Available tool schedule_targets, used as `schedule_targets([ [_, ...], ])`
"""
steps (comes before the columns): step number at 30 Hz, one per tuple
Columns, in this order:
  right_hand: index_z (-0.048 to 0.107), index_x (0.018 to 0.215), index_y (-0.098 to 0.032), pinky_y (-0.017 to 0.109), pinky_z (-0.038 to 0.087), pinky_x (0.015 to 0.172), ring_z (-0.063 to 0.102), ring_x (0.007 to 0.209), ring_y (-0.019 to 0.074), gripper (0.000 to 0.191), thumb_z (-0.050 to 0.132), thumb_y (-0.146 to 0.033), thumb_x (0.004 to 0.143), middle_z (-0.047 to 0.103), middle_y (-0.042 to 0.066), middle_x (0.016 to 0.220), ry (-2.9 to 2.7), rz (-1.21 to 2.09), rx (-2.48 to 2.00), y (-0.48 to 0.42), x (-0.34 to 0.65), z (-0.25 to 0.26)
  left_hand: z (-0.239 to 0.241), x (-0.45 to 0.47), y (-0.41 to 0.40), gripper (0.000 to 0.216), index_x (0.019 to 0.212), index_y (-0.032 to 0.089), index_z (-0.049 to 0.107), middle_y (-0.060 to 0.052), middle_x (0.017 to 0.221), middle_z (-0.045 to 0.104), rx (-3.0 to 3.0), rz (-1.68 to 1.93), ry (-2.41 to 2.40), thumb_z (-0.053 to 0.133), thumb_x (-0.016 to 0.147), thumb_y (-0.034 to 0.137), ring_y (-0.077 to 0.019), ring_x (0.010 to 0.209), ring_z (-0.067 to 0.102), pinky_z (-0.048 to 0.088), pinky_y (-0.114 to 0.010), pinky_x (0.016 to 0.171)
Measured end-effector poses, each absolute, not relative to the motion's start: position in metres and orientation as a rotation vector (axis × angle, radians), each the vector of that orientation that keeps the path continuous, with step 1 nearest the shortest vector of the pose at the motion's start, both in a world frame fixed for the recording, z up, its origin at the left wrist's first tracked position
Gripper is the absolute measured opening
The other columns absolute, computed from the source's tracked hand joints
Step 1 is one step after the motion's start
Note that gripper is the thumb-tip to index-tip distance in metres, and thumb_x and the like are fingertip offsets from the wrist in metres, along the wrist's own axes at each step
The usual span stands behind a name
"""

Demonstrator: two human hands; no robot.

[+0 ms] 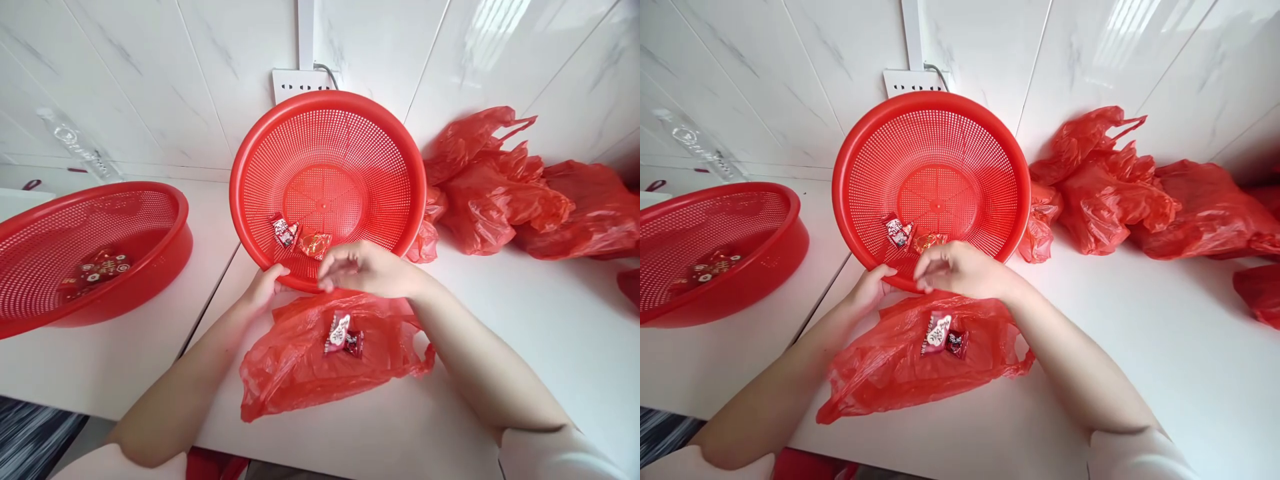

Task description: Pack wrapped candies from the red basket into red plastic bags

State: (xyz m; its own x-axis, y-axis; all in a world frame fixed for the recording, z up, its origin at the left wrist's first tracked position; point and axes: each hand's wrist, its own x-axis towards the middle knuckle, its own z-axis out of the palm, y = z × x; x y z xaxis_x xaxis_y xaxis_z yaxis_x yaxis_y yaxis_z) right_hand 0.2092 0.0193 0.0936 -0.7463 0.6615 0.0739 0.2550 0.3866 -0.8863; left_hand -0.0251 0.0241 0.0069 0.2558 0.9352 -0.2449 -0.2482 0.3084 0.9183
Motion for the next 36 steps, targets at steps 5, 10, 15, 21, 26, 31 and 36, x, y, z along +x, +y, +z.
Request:
schedule_targets([
  [5, 0.055, 0.128, -0.017, 0.048, 0.036, 0.108, 0.049, 0.129, 0.0287, 0.040, 0.054, -0.034, 0.091, 0.051, 0.016, 0.141, -2.251, 0.516, -1.134, 0.041, 0.190, 0.047, 0.004, -0.020, 0.019, 0.036, 0.100, 0.009, 0.067, -0.013, 0.089, 0.075, 0.765, 0.886, 1.044, 0.058, 0.069, 0.023, -0.0287, 0.075, 0.072, 0.057, -0.038, 0.070],
  [10, 0.028, 0.151, -0.015, 0.055, 0.025, 0.113, 0.024, 0.144, 0.0342, 0.079, 0.051, -0.058, 0.088, 0.026, 0.019, 0.156, -2.484, 0.791, -1.130, 0.046, 0.190, 0.031, 0.007, -0.014, 0.012, 0.034, 0.100, 0.010, 0.067, -0.013, 0.092, 0.075, 0.674, 0.918, 0.997, 0.056, 0.071, 0.022, -0.0284, 0.074, 0.072, 0.057, -0.037, 0.066],
  [15, 0.046, 0.141, -0.020, 0.040, 0.045, 0.100, 0.056, 0.119, 0.0270, 0.074, 0.073, -0.041, 0.075, 0.054, 0.013, 0.137, -2.518, 1.055, -0.907, 0.037, 0.198, 0.052, 0.007, -0.017, 0.015, 0.034, 0.099, 0.008, 0.068, -0.014, 0.096, 0.075, 0.677, 0.914, 0.926, 0.055, 0.071, 0.021, -0.0296, 0.083, 0.072, 0.057, -0.041, 0.078],
  [21, 0.072, 0.101, -0.015, 0.031, 0.052, 0.081, 0.068, 0.086, 0.0190, 0.036, 0.067, -0.044, 0.080, 0.074, 0.004, 0.094, -1.960, 1.458, -0.904, 0.047, 0.210, 0.062, 0.006, -0.019, 0.018, 0.033, 0.097, 0.007, 0.069, -0.015, 0.091, 0.075, 0.724, 0.910, 0.956, 0.055, 0.071, 0.021, -0.0316, 0.080, 0.072, 0.057, -0.044, 0.076],
  [26, 0.074, 0.093, -0.013, 0.031, 0.055, 0.082, 0.070, 0.077, 0.0164, 0.036, 0.075, -0.044, 0.074, 0.075, 0.007, 0.084, -1.270, 1.708, -0.860, 0.051, 0.209, 0.061, 0.005, -0.021, 0.018, 0.030, 0.096, 0.008, 0.069, -0.015, 0.093, 0.075, 0.719, 0.927, 0.945, 0.057, 0.071, 0.021, -0.0318, 0.086, 0.072, 0.057, -0.044, 0.081],
  [31, 0.075, 0.090, -0.014, 0.030, 0.055, 0.079, 0.070, 0.075, 0.0158, 0.033, 0.077, -0.042, 0.073, 0.075, 0.007, 0.085, -1.222, 1.646, -0.824, 0.049, 0.206, 0.062, 0.004, -0.020, 0.018, 0.033, 0.099, 0.007, 0.068, -0.016, 0.094, 0.075, 0.720, 0.926, 0.941, 0.056, 0.072, 0.021, -0.0319, 0.086, 0.072, 0.057, -0.044, 0.079],
  [36, 0.075, 0.085, -0.016, 0.026, 0.054, 0.069, 0.068, 0.069, 0.0140, 0.026, 0.075, -0.040, 0.075, 0.075, 0.004, 0.082, -1.251, 1.501, -0.832, 0.047, 0.205, 0.065, 0.004, -0.021, 0.019, 0.030, 0.096, 0.008, 0.068, -0.015, 0.093, 0.075, 0.725, 0.922, 0.947, 0.056, 0.072, 0.021, -0.0320, 0.084, 0.072, 0.057, -0.044, 0.079],
])
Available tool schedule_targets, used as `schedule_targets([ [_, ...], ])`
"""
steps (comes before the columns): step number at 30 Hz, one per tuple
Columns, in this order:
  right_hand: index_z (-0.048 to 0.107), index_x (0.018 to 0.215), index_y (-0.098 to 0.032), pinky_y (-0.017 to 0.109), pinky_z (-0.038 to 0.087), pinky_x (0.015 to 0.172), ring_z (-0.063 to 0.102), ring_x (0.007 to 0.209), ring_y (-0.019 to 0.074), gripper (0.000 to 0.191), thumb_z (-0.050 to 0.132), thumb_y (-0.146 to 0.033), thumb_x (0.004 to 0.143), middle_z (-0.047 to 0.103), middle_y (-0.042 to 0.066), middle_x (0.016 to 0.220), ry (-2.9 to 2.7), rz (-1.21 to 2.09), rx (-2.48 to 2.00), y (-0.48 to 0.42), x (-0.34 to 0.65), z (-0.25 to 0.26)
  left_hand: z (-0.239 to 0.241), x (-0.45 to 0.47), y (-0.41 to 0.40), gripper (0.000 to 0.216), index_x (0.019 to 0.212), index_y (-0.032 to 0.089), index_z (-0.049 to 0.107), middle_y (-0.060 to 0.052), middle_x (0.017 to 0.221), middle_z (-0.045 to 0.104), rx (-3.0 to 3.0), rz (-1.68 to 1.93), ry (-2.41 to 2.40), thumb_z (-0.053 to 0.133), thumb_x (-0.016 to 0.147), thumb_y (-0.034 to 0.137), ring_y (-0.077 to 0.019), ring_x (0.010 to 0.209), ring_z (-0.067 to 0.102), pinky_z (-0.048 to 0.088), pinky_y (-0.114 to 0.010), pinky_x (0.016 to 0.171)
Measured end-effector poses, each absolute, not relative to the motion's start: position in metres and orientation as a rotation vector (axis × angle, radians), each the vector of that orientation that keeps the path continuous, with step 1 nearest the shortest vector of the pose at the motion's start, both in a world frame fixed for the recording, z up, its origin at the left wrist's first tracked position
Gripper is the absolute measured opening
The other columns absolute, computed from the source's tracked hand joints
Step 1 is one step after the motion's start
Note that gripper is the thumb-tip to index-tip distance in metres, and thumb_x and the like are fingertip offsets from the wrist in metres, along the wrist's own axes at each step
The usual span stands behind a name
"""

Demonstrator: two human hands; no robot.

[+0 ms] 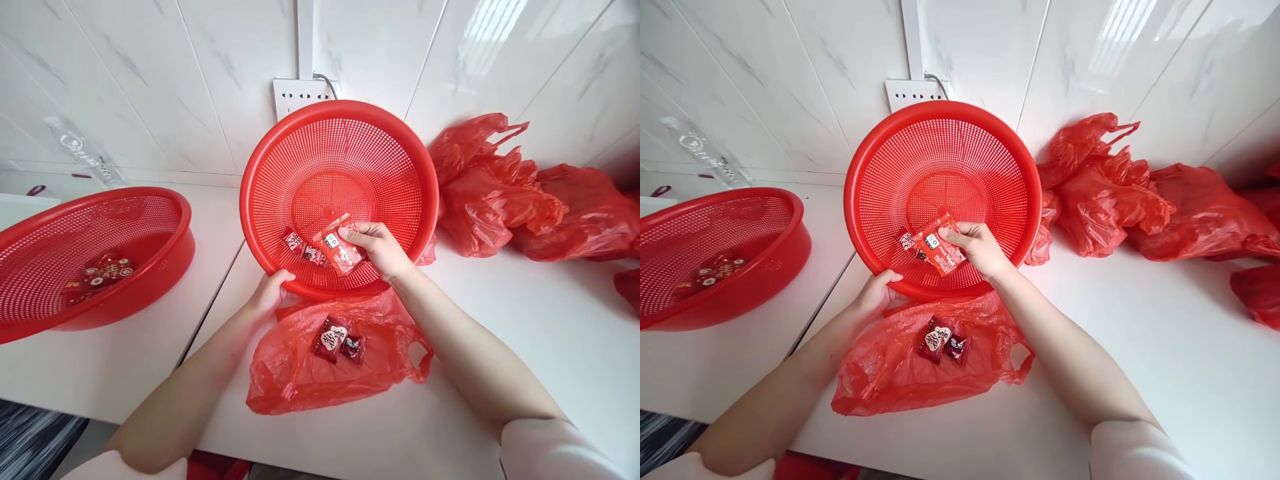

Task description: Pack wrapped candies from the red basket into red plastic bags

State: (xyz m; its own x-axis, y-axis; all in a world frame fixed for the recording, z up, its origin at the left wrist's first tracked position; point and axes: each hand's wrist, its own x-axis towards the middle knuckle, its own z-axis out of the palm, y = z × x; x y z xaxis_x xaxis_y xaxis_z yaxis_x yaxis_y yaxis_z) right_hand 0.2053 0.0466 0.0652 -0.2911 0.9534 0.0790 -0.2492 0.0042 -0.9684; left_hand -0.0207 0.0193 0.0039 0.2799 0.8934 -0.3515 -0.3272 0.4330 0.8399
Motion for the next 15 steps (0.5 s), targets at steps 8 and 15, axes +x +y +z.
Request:
schedule_targets([
  [8, 0.065, 0.078, -0.018, 0.030, 0.055, 0.059, 0.065, 0.061, 0.0174, 0.030, 0.071, -0.047, 0.075, 0.071, 0.003, 0.071, -0.950, 1.479, -1.001, 0.059, 0.203, 0.055, 0.008, -0.020, 0.017, 0.034, 0.101, 0.008, 0.067, -0.016, 0.096, 0.075, 0.679, 0.896, 0.937, 0.056, 0.072, 0.021, -0.0333, 0.087, 0.071, 0.058, -0.044, 0.077],
  [15, 0.064, 0.072, -0.017, 0.028, 0.050, 0.056, 0.062, 0.059, 0.0177, 0.040, 0.063, -0.057, 0.078, 0.065, 0.003, 0.061, -1.169, 1.299, -1.114, 0.060, 0.206, 0.052, 0.005, -0.021, 0.019, 0.032, 0.099, 0.008, 0.068, -0.015, 0.097, 0.075, 0.698, 0.904, 0.928, 0.056, 0.072, 0.021, -0.0330, 0.089, 0.071, 0.057, -0.044, 0.079],
])
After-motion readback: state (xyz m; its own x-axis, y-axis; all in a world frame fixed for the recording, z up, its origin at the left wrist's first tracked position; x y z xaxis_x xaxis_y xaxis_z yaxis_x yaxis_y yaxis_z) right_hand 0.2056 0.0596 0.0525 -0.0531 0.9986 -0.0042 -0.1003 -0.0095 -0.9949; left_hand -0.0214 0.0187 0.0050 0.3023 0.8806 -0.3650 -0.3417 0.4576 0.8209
